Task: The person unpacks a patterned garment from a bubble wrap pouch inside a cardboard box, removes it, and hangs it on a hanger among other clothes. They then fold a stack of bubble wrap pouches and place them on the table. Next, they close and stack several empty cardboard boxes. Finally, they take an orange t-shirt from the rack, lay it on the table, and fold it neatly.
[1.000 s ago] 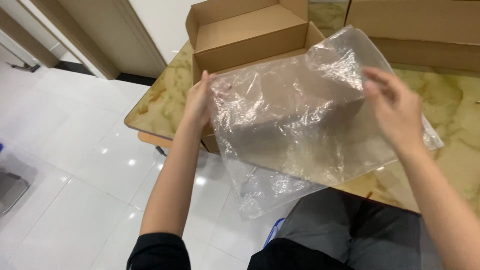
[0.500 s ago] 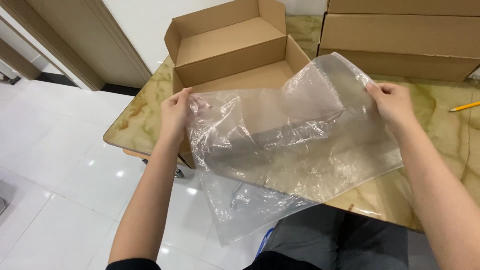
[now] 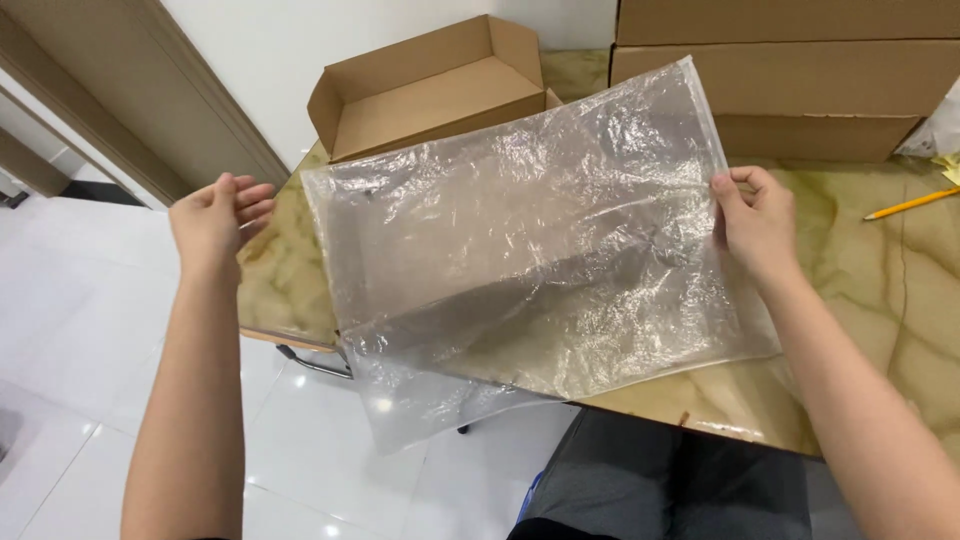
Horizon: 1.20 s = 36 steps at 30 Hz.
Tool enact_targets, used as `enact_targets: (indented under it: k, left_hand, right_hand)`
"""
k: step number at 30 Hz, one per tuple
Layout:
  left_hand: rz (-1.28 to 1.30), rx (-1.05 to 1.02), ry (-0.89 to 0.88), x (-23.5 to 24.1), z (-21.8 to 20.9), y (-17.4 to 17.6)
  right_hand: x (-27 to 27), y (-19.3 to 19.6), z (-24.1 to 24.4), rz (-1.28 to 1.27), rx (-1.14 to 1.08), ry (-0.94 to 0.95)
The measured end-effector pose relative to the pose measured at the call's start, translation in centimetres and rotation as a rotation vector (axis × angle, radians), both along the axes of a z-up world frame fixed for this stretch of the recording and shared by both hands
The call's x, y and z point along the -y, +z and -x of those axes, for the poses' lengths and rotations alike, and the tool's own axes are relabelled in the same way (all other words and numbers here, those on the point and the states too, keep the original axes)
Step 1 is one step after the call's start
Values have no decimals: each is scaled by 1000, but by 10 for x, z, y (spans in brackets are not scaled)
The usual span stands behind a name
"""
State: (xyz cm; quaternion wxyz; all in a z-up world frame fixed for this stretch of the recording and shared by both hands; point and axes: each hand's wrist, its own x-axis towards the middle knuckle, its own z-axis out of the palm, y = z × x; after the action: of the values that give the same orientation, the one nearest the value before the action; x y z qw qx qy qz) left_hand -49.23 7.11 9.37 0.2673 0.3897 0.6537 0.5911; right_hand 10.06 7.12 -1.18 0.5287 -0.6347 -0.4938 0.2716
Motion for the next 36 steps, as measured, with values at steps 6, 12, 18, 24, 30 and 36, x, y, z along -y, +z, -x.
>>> enact_targets:
  k: [6, 12, 18, 24, 30, 36]
  left_hand:
    - [52, -167, -155, 18, -89, 26]
    - [-138, -424, -621, 6, -194, -1]
    - [-295, -800, -873, 19, -290, -10]
    - [-364, -898, -1022, 4, -360, -42]
    - [-141, -1116, -733, -60, -366, -66]
    - [340, -937, -746, -165, -298, -139]
  right_hand:
    - [-3, -28, -18, -10, -132, 102]
    - [29, -46, -54, 135, -358, 200]
    - [93, -21, -81, 450, -258, 340]
    - [124, -43, -116, 472, -89, 384]
    - [114, -77, -204, 17, 532, -252]
    - [173, 3, -112, 377, 74, 116]
